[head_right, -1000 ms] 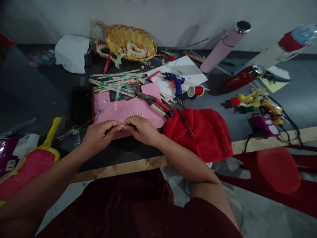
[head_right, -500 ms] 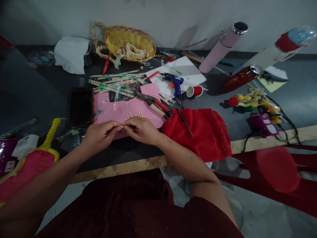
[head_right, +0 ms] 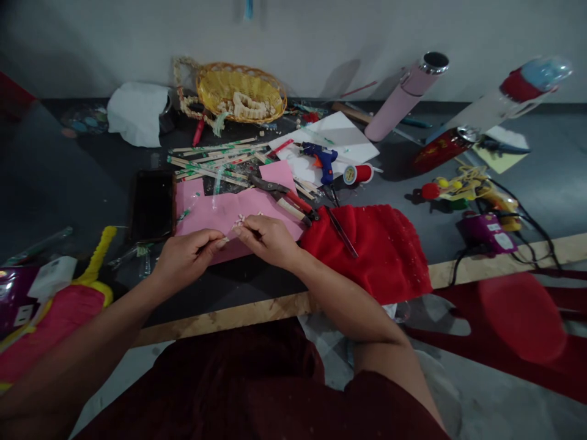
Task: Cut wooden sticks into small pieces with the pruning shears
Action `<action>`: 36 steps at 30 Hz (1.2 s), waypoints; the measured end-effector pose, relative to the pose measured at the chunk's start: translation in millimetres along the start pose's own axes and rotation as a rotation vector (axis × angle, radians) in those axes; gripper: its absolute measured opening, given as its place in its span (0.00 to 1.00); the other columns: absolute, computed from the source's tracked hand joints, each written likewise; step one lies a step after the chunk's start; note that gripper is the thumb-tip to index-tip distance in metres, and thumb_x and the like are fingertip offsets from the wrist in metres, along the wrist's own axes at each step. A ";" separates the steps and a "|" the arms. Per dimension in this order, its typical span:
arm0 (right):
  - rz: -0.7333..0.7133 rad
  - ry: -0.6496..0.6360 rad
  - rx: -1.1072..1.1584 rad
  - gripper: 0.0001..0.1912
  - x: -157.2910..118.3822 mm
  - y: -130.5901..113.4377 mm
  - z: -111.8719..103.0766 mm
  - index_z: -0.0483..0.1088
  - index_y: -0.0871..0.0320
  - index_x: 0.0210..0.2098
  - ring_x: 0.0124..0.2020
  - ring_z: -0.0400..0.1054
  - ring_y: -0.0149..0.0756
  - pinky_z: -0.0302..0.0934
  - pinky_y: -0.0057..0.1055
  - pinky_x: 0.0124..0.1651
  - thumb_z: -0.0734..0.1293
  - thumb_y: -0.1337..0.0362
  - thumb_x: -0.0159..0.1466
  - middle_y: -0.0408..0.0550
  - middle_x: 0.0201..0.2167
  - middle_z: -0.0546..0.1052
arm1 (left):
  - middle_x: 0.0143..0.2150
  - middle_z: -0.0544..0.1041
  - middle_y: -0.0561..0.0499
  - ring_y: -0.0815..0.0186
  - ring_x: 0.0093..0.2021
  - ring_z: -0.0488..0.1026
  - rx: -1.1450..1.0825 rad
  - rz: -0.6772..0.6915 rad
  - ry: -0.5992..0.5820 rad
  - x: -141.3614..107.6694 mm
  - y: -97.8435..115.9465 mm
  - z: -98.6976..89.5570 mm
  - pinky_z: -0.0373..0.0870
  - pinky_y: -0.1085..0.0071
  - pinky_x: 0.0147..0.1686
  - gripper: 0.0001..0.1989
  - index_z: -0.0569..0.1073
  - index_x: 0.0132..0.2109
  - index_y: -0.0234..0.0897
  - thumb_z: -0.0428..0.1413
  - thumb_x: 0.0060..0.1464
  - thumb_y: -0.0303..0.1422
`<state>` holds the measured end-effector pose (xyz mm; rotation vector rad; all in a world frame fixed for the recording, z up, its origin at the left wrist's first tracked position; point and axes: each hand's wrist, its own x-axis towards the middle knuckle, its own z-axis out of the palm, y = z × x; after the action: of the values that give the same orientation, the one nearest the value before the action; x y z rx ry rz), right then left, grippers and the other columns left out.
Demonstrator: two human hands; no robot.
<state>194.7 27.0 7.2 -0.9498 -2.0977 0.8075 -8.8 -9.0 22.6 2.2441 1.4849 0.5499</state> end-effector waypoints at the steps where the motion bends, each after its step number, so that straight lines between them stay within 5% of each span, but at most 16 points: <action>1: -0.009 0.001 0.029 0.12 -0.3 0.1 -0.2 0.67 0.58 0.29 0.26 0.62 0.28 0.57 0.26 0.32 0.61 0.61 0.67 0.42 0.25 0.70 | 0.35 0.81 0.53 0.67 0.33 0.77 -0.002 -0.007 -0.001 0.1 -0.5 -0.2 0.65 0.74 0.33 0.14 0.75 0.43 0.40 0.48 0.63 0.40; 5: -0.104 -0.014 0.081 0.05 -1.1 1.7 2.8 0.71 0.57 0.38 0.32 0.68 0.29 0.62 0.27 0.37 0.65 0.62 0.65 0.46 0.33 0.76 | 0.37 0.82 0.53 0.67 0.35 0.78 -0.008 -0.022 -0.010 -0.2 -2.1 0.2 0.65 0.74 0.33 0.14 0.76 0.44 0.40 0.48 0.64 0.40; 25: -0.056 -0.143 0.097 0.06 -2.2 0.6 6.5 0.69 0.59 0.36 0.29 0.64 0.29 0.59 0.26 0.34 0.62 0.63 0.65 0.45 0.29 0.72 | 0.39 0.82 0.51 0.66 0.35 0.78 0.065 0.038 -0.090 0.8 -4.6 5.0 0.66 0.72 0.33 0.13 0.76 0.44 0.39 0.47 0.64 0.36; 31: -0.016 -0.091 0.161 0.07 -0.2 -2.4 4.6 0.69 0.60 0.34 0.28 0.61 0.27 0.56 0.25 0.32 0.62 0.65 0.65 0.43 0.27 0.69 | 0.42 0.82 0.50 0.64 0.39 0.79 0.069 0.037 0.052 -2.1 -4.2 9.1 0.68 0.72 0.37 0.12 0.75 0.47 0.39 0.51 0.62 0.39; 36: 0.021 -0.104 0.195 0.08 0.2 -4.0 5.2 0.69 0.59 0.33 0.27 0.60 0.26 0.55 0.24 0.31 0.62 0.63 0.65 0.42 0.26 0.68 | 0.35 0.82 0.53 0.65 0.32 0.79 0.126 -0.028 0.086 -3.7 -2.8 7.6 0.63 0.72 0.29 0.10 0.77 0.42 0.41 0.54 0.60 0.40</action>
<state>189.0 23.7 7.3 -0.8415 -2.0537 1.0711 -8.4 -12.2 14.3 2.3170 1.6326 0.5656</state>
